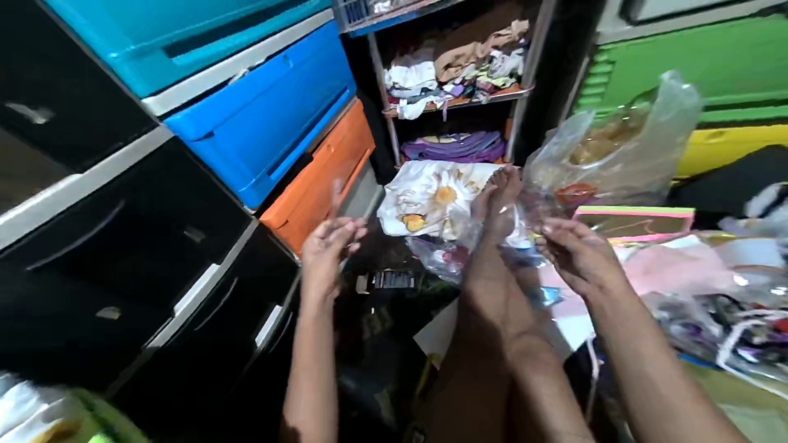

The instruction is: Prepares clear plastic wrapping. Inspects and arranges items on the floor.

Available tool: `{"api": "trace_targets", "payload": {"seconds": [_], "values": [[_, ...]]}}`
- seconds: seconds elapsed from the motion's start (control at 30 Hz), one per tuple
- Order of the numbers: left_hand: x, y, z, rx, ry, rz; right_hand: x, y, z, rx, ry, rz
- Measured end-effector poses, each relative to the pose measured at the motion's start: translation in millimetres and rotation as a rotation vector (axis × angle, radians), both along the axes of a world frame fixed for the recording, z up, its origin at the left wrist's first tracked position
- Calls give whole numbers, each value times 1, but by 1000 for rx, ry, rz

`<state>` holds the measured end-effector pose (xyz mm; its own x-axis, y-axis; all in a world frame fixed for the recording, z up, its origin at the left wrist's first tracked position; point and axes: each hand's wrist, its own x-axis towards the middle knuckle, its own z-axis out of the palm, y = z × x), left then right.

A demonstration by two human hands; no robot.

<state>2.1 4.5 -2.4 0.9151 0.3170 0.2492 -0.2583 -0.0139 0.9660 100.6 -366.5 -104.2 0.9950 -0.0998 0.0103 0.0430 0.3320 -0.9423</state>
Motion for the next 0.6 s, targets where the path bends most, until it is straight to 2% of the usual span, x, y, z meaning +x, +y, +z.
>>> {"api": "trace_targets", "payload": {"seconds": [0.13,0.23,0.6], "values": [[7,1,-1,-27,30,102,-9,-28,41,-64,-114,-133],[13,-5,-3,-79,54,143,-17,-37,58,-88,-145,-180],[14,-5,-9,-174,117,206,-30,-38,77,-179,-110,-234]]}}
